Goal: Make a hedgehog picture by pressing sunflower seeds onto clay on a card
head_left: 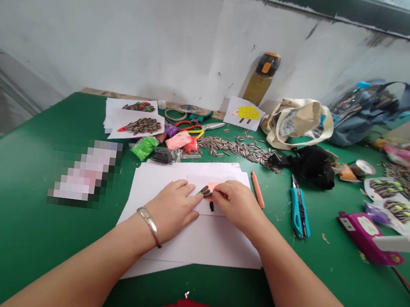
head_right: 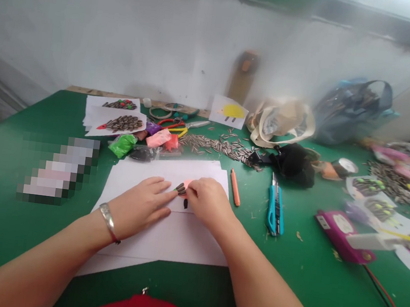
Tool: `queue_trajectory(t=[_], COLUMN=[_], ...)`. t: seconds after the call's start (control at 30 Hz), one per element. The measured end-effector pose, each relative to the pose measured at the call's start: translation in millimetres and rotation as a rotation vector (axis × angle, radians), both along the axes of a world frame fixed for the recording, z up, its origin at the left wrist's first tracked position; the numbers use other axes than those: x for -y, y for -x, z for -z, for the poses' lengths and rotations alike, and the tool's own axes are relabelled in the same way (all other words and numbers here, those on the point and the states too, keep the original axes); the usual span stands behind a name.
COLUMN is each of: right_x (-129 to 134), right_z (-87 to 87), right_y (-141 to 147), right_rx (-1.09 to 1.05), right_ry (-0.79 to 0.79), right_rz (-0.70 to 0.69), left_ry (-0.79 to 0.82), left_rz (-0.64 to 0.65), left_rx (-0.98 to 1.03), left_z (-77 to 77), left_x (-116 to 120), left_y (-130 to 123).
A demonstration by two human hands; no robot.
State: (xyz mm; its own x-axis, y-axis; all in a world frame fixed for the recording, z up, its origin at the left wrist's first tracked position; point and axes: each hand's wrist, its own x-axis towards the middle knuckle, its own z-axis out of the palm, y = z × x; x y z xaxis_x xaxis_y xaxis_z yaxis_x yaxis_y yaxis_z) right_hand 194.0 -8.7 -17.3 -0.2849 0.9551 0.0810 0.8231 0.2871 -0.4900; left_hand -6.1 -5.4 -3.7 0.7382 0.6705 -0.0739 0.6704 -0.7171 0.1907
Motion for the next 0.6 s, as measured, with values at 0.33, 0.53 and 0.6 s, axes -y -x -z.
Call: queue_trajectory(t=[0.33, 0.53, 0.6], right_x=[-4, -11, -12], right_z=[-13.8, -8.0, -5.6], right_y=[-26, -39, -38], right_rx=[-0.023, -0.084, -0.084], right_ry=[-0.020, -0.026, -0.018], right_rz=[0.221, 0.370, 0.371], left_ry=[0.032, 0.041, 0.048], left_rz=[0.009, -0.005, -0.011], left_rx=[0.008, 0.021, 0.013], left_z=[-7.0, -8.1, -8.4], left_x=[-1, -5, -6], left_y=[1, 4, 5])
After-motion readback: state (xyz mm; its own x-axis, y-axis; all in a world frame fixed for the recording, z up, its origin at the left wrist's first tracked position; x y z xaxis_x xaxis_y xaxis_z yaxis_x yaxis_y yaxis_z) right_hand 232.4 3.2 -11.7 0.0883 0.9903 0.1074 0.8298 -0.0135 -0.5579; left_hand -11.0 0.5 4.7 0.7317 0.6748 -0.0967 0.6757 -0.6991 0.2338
